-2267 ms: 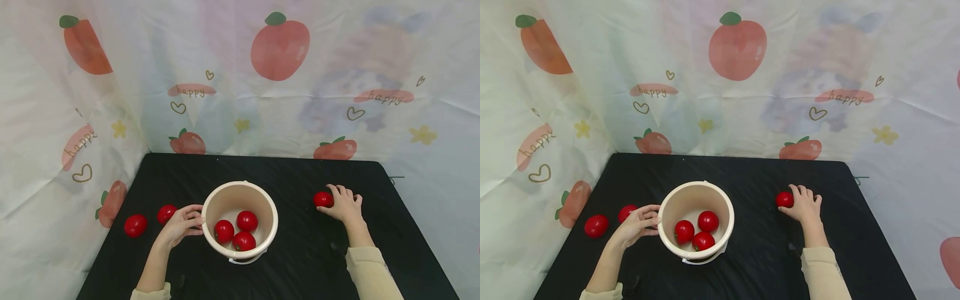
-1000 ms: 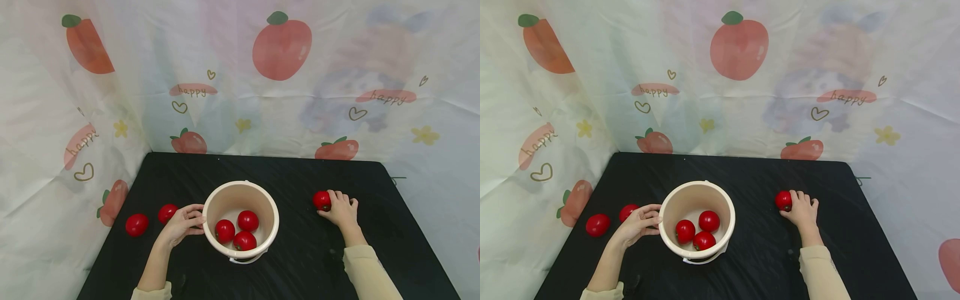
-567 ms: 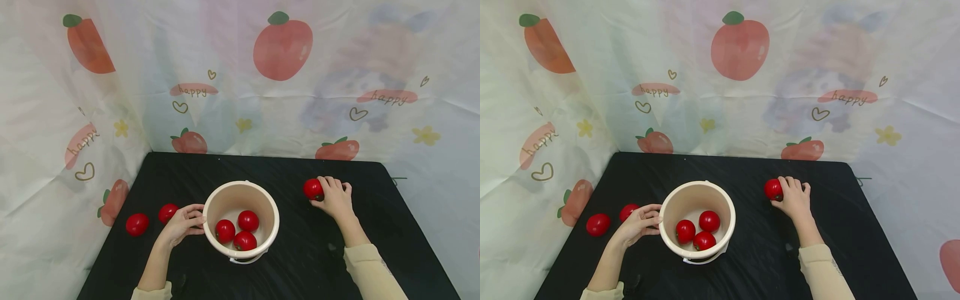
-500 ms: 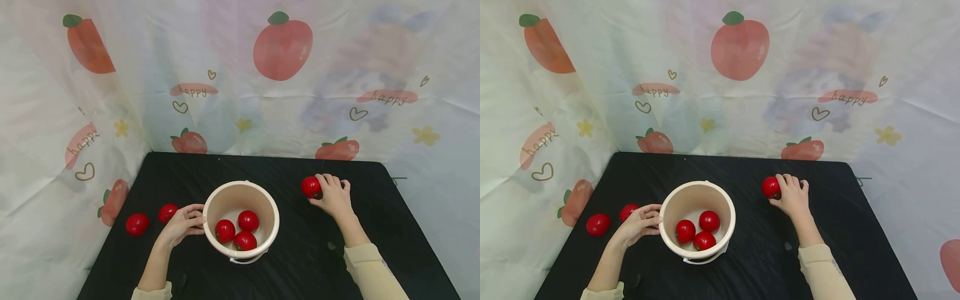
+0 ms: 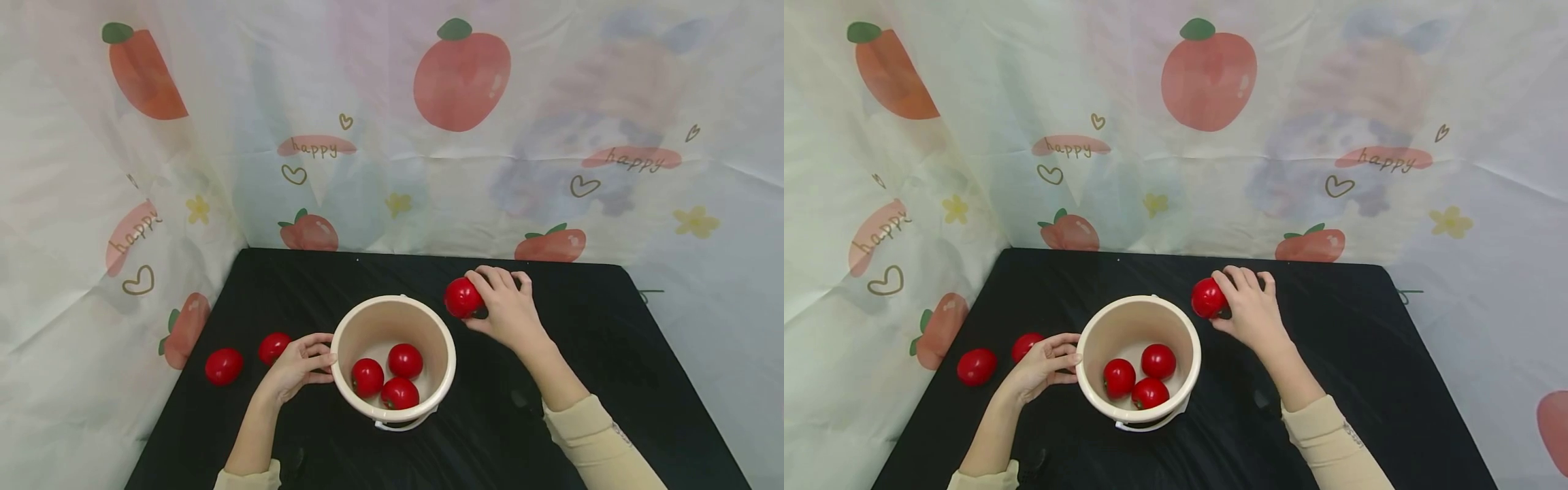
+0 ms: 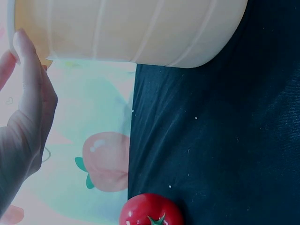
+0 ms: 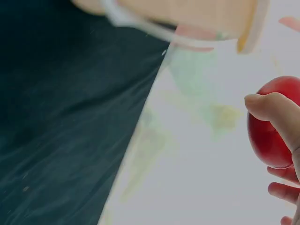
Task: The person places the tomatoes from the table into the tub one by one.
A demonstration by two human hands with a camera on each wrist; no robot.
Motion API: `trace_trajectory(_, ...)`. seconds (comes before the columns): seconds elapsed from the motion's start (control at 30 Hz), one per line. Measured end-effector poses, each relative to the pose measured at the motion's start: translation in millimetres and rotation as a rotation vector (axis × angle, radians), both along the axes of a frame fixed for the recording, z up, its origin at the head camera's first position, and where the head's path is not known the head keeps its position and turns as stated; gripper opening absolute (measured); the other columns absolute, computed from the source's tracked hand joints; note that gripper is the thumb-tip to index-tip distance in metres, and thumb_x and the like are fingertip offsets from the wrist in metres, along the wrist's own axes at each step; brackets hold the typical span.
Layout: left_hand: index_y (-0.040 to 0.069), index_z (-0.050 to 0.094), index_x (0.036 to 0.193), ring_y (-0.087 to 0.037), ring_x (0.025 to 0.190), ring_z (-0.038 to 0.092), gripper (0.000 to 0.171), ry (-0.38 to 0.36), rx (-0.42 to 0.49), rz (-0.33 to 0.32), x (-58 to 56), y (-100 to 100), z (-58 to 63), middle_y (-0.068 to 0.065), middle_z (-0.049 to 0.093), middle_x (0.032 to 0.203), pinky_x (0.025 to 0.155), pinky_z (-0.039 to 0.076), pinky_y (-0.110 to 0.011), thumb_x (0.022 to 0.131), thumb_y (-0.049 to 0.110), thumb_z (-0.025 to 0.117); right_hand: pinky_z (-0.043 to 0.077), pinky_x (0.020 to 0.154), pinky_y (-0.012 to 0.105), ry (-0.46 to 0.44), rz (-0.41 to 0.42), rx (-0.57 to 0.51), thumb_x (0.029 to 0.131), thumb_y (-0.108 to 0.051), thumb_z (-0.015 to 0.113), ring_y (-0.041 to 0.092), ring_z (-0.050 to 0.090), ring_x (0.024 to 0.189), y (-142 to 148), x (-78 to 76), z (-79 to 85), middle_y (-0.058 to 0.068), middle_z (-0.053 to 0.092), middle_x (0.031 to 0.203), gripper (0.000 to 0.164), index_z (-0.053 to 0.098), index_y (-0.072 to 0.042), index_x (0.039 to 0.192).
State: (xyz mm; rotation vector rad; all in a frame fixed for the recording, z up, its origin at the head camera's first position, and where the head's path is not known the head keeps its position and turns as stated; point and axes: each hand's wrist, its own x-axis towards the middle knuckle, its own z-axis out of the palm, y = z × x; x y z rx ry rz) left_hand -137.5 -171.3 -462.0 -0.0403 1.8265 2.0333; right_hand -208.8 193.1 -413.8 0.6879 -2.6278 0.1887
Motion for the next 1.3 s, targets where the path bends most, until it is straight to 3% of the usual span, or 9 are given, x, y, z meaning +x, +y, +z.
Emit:
trace_trajectory(0.23,-0.008,0.041,0.127,-0.016,0.071,0.061,0.052,0.000,0.003,-0.001,0.0,0.0,-0.6,-0.006,0.062,0.086,0.072,0.055,-0.040,0.084,0.008,0.065,0.029,0.091,0.055,0.035,0.119,0.051,0.050,-0.033,0.088,0.029,0.042,0.111,-35.1,8.3,8.3,0.012,0.049,0.120,0.084,0.050,-0.013,0.121)
trace_trajectory(0.43,-0.007,0.041,0.127,-0.016,0.071,0.061,0.052,0.001,0.000,-0.002,-0.2,0.4,-0.5,-0.006,0.062,0.087,0.072,0.055,-0.040,0.084,0.008,0.065,0.029,0.092,0.053,0.001,0.210,0.093,0.053,-0.037,0.086,0.027,0.042,0.111,-59.8,13.7,6.1,0.010,0.050,0.120,0.080,0.051,-0.015,0.122)
trace_trajectory(1.03,-0.007,0.041,0.127,-0.016,0.070,0.061,0.051,0.006,0.008,-0.011,-0.1,-0.5,-1.7,-0.003,0.063,0.084,0.072,0.055,-0.039,0.085,0.008,0.064,0.031,0.095,0.046,-0.142,0.359,0.217,0.050,-0.036,0.088,0.022,0.041,0.116,-108.9,18.9,-22.5,0.004,0.050,0.121,0.085,0.050,-0.018,0.124)
trace_trajectory(1.3,-0.008,0.040,0.128,-0.016,0.070,0.061,0.051,0.002,0.004,-0.009,-0.7,-0.6,-2.3,-0.003,0.062,0.084,0.072,0.055,-0.039,0.085,0.008,0.064,0.033,0.097,0.043,-0.139,0.371,0.387,0.055,-0.040,0.085,0.019,0.042,0.112,-120.0,18.0,-39.2,0.000,0.051,0.118,0.081,0.048,-0.021,0.125)
